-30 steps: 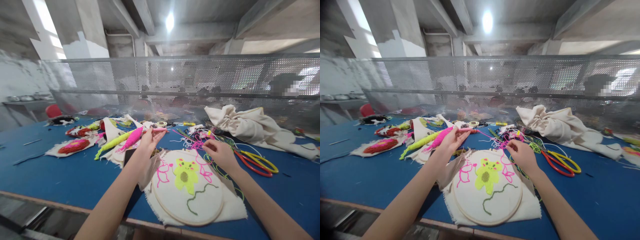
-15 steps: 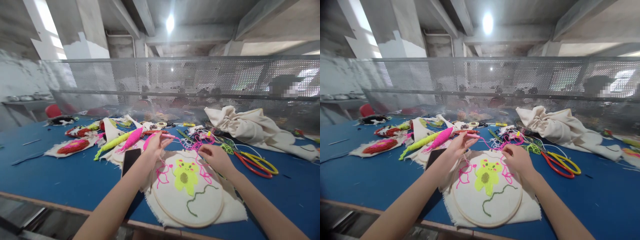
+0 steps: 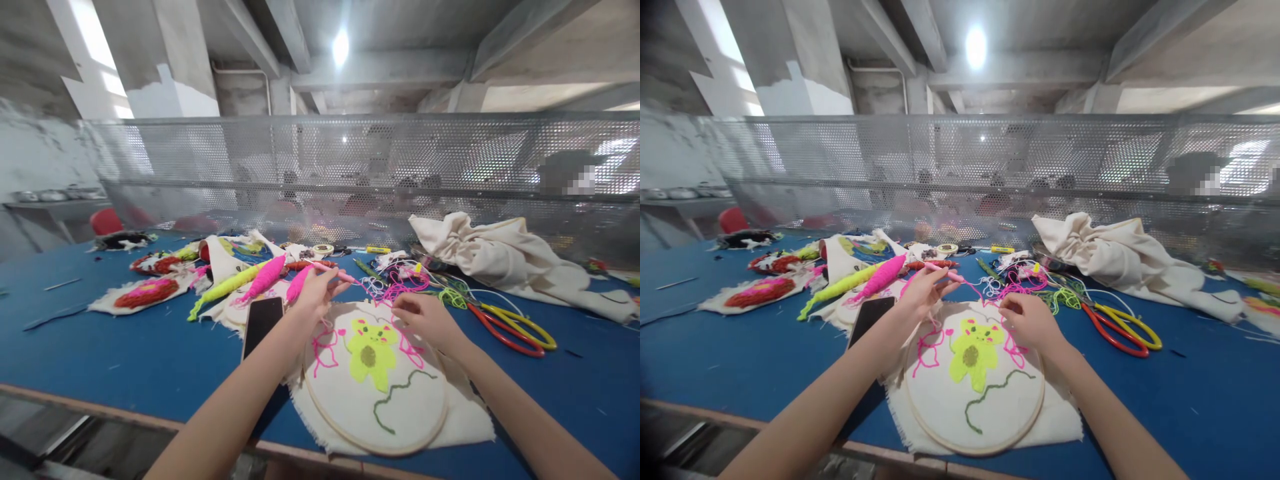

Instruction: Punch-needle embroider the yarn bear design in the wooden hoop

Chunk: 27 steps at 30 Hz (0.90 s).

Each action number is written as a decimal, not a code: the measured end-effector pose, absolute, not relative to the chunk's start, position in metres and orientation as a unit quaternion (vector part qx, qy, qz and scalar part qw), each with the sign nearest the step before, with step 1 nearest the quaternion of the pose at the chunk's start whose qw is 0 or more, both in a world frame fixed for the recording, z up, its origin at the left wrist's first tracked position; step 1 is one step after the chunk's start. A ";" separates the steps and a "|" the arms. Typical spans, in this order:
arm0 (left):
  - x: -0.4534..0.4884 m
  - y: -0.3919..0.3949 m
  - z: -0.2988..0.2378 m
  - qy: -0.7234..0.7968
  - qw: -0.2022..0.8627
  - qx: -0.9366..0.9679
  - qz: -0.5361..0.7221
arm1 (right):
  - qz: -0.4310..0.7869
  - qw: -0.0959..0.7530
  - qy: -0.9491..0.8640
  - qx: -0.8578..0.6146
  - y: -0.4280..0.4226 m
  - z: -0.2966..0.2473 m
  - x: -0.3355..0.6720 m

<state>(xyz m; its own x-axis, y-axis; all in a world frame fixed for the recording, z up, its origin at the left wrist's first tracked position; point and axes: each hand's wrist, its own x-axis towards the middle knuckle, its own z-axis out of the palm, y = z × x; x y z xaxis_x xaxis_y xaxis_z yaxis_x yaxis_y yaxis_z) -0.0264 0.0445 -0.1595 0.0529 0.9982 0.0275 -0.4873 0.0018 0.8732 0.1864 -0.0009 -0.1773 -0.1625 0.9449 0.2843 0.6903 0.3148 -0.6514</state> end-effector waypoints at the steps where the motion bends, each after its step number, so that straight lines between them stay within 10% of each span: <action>1: -0.026 0.044 -0.158 0.334 0.622 0.376 0.601 | 0.223 0.343 -0.731 -0.546 -0.001 -0.177 0.186; 12: -0.031 0.048 -0.163 0.325 0.612 0.412 0.592 | 0.299 0.360 -0.709 -0.528 -0.004 -0.170 0.182; 20: -0.072 0.075 -0.144 0.467 0.383 0.461 0.650 | 0.083 0.372 -0.728 -0.570 0.005 -0.167 0.215; 27: -0.065 0.072 -0.166 0.547 0.280 0.644 0.455 | 0.159 0.433 -0.705 -0.538 0.008 -0.169 0.211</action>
